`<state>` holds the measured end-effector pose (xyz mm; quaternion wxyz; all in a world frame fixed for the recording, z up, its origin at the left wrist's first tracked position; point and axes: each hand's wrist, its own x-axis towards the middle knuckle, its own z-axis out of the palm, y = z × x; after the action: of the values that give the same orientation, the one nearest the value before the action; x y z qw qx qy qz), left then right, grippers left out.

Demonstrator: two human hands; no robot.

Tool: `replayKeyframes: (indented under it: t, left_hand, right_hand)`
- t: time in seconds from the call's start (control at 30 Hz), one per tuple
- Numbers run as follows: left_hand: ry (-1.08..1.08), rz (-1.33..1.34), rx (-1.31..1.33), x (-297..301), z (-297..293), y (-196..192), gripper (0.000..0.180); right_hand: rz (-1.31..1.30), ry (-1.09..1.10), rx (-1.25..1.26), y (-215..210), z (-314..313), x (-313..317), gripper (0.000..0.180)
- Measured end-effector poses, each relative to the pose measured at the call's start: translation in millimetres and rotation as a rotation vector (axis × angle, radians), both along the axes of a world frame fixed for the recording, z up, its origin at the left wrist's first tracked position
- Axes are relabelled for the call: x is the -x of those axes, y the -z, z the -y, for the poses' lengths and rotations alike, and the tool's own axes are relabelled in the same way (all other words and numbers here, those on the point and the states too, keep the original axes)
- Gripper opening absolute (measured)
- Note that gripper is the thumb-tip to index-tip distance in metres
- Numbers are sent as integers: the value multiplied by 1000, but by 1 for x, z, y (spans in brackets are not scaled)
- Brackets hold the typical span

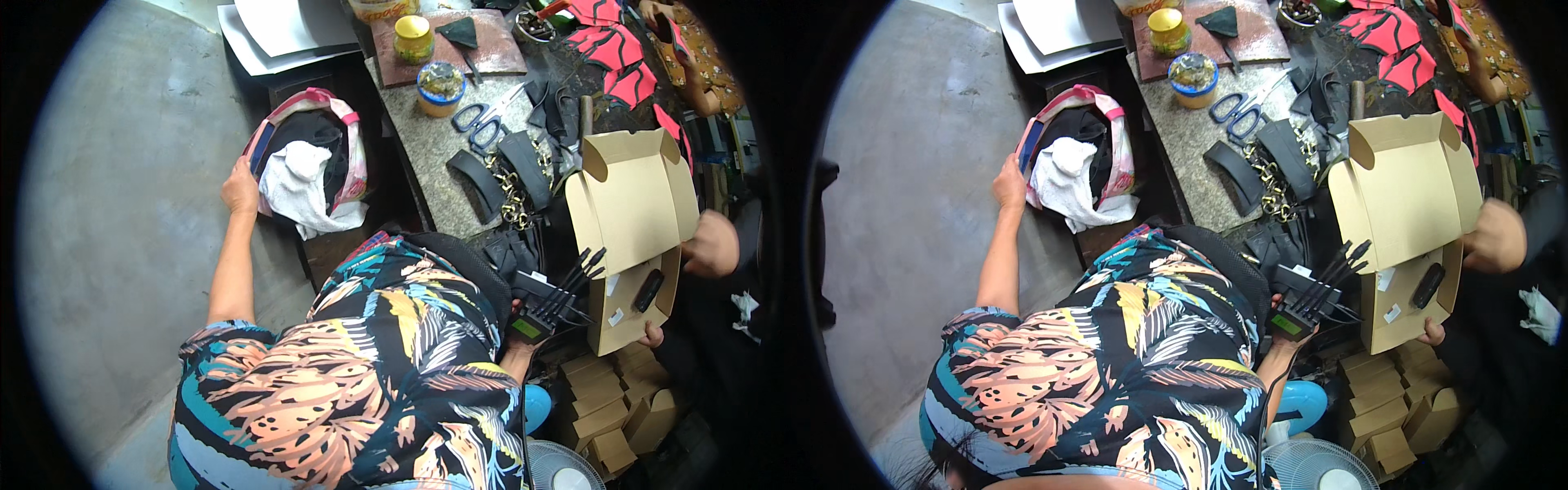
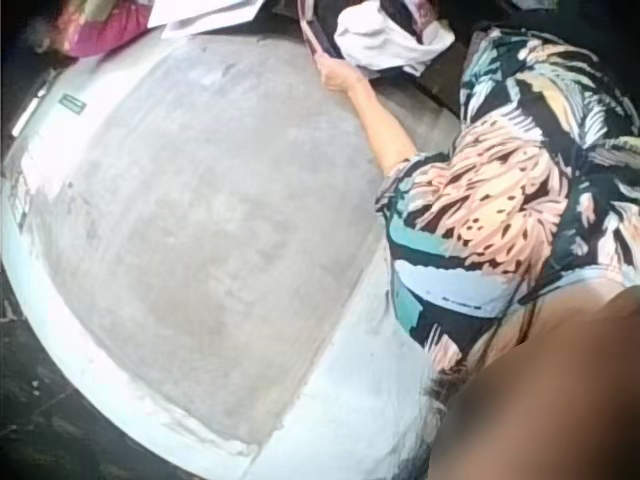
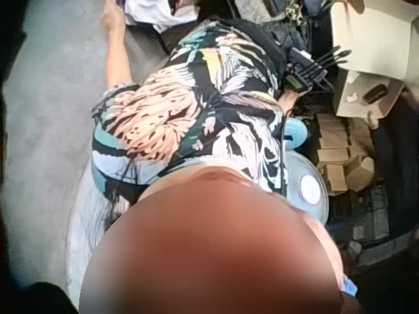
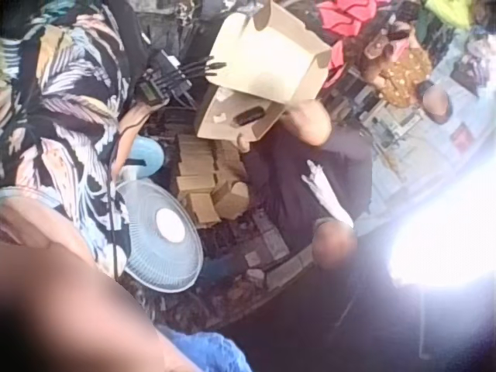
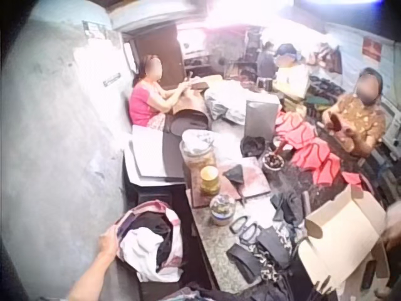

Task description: The person handles a black handbag, attaches a strap, and then works on a black leather belt with gold hardware, using scissors to cut a small piece of the belt. The person manipulates the belt and hardware repeatedly on a cluttered workbench.

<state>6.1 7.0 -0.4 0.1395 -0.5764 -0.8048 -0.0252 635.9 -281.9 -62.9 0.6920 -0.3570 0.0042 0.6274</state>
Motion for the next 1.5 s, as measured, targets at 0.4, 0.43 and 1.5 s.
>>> replayKeyframes:
  t: [0.4,0.43,1.5]
  left_hand:
    - [-613,2056,-104,15,-9,78,35]
    - [-647,2041,-71,11,-2,84,38]
    - [1435,1152,1504,-488,22,-66,73]
  right_hand:
    - [20,-35,-7,-25,-14,16,96]
    - [-3,-5,-15,-27,-15,18,95]
    - [-187,82,-139,-62,-24,24,81]
